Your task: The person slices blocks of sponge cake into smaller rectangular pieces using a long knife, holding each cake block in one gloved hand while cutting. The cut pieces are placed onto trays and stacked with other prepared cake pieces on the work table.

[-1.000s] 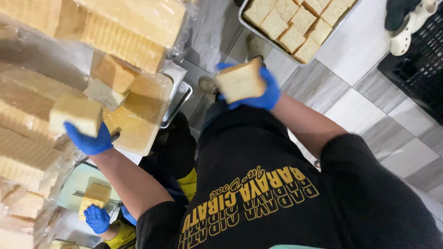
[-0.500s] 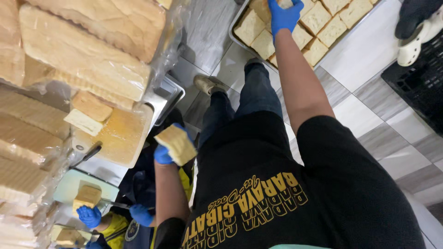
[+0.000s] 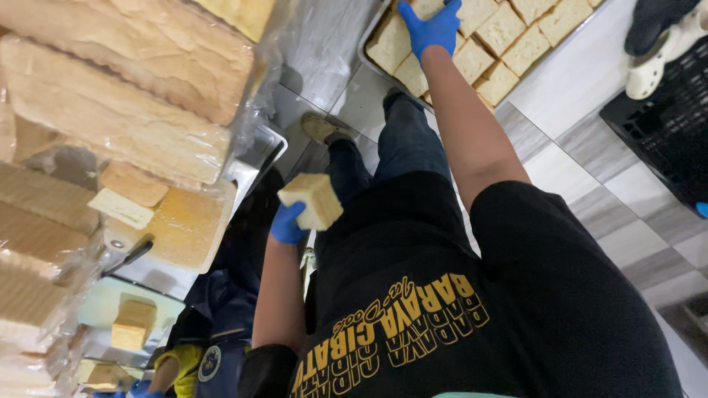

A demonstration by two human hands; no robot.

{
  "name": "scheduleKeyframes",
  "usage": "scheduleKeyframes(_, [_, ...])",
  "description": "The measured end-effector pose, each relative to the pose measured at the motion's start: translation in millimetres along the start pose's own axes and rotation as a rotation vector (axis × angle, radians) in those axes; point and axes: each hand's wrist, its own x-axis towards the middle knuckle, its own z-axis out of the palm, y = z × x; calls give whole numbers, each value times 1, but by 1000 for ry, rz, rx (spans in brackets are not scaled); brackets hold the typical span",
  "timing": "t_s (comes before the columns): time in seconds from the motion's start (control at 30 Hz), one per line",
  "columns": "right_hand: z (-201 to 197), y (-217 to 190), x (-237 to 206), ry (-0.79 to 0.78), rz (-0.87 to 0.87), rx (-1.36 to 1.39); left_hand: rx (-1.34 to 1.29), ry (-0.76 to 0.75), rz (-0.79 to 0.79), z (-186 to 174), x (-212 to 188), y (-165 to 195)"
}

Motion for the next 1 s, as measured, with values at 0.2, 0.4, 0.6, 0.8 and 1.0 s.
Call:
scheduleKeyframes(0.2, [-27, 59, -36, -304, -107, 414, 199, 123, 67, 100, 118, -23])
scheduleKeyframes(0.4, [-77, 127, -65, -950, -211, 631, 723, -43, 306, 219, 173, -51])
scheduleKeyframes(0.6, [-83, 148, 19, -683, -269, 218, 1456, -218, 801, 202, 75, 23])
scheduleKeyframes(0.8, [-65, 134, 60, -818, -382, -130, 1356, 446, 1170, 113, -22, 92])
scheduleKeyframes(1.0, [-53, 122, 63, -868, -378, 94, 1695, 386, 965, 59, -50, 58])
